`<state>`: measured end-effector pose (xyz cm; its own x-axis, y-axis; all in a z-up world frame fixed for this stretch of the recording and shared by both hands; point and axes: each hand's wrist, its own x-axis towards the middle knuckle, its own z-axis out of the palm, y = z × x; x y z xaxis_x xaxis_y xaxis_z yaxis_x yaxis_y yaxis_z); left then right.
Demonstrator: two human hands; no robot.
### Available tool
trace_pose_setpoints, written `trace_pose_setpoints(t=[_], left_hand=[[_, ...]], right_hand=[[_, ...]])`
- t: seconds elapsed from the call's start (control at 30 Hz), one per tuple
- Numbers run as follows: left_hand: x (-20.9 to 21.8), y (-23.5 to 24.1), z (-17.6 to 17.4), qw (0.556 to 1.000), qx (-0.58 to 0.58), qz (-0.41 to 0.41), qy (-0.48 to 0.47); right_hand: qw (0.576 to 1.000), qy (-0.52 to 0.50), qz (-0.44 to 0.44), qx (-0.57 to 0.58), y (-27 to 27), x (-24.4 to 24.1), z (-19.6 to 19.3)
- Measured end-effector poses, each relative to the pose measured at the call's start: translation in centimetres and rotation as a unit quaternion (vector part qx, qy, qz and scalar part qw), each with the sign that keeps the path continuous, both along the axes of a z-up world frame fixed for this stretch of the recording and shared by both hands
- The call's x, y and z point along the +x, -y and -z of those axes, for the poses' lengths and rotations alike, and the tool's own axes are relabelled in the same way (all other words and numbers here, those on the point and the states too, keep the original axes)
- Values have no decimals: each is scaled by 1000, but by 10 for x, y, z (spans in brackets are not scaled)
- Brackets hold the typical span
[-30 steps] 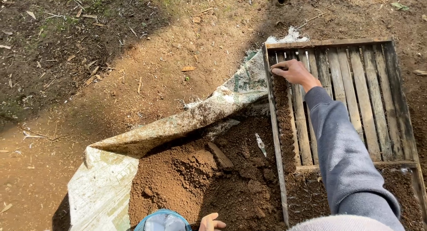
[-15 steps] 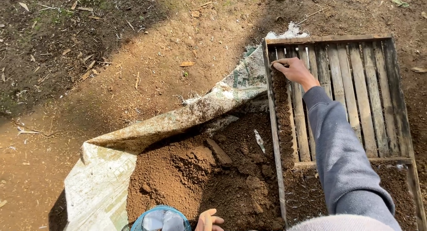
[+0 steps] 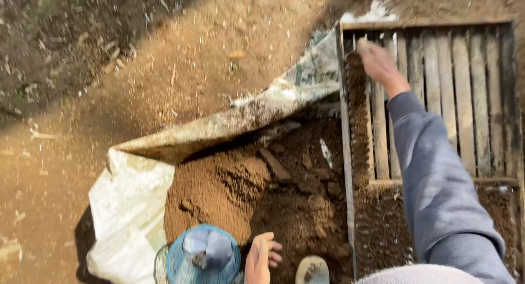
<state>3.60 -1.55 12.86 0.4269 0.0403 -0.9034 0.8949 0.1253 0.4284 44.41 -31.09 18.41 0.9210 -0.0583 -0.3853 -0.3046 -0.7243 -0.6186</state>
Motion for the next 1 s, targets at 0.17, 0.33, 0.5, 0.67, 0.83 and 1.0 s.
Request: trace_pose_setpoints(t=[0.17,0.33,0.5,0.67,0.83,1.0], left_hand=[[-25,7,-10,992,49,60,102],[-33,12,-42,987,57,103,109],[-34,-13,-28,905,245,198,287],[-43,-111,63,889,416,129,140],[-52,-126,57,898,399,186,-17],[-60,-124,99,877,437,192,-50]], right_hand=[[931,354,-90,-3,52,-27,56],[856,454,-235,-74,24,-145,49],[894,231,-380,-45,-35,-276,5],[903,130,-403,-76,-27,-387,9],[895,115,-410,-135,35,-491,78],[752,-262,-528,-295,111,-527,120]])
